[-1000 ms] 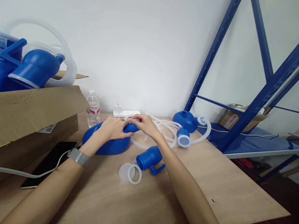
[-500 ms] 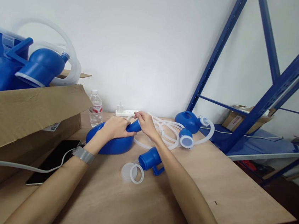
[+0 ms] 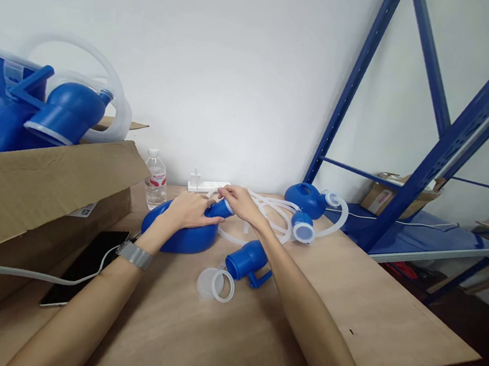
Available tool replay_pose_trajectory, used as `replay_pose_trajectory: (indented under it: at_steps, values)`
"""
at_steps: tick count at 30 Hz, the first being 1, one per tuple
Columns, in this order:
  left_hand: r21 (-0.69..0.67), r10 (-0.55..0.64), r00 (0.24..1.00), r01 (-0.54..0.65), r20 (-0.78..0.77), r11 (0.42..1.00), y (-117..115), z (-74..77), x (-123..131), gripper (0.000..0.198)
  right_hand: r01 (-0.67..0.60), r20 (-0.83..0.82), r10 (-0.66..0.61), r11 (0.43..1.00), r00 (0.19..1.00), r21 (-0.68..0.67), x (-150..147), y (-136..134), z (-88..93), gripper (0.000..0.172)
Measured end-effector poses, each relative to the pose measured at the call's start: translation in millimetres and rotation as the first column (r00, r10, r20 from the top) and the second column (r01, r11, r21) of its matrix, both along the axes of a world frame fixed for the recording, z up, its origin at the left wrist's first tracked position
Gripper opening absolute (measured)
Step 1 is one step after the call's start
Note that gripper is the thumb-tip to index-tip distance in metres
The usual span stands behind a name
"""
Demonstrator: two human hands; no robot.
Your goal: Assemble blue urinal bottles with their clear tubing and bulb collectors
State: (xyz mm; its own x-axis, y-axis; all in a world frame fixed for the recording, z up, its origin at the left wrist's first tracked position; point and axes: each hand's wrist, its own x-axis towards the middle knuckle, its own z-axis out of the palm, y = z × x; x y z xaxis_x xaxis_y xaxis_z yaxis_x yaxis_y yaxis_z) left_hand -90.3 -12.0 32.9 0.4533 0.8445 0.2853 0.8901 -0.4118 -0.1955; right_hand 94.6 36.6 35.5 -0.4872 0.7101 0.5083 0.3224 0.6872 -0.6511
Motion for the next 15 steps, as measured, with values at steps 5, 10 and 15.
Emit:
replay_pose_trajectory:
  at_steps: [5,10,15]
  values:
    - [0.01,-0.119,0.989,0.119,0.09,0.993,7.0,-1.6,-1.0,0.062,-0.065,0.03,0.067,0.996,0.997,-0.066,3.9,-2.7,5.0,0.038]
    - [-0.099,-0.138,0.964,0.165,0.229,0.981,7.1,1.0,8.2,0.045,-0.076,0.049,0.084,0.985,0.995,-0.156,10.2,-2.5,8.2,0.026]
    - [-0.072,-0.09,0.96,0.113,0.265,0.991,-2.8,0.1,19.3,0.057,-0.164,0.003,0.171,0.948,0.985,-0.275,15.0,-5.2,10.9,0.018]
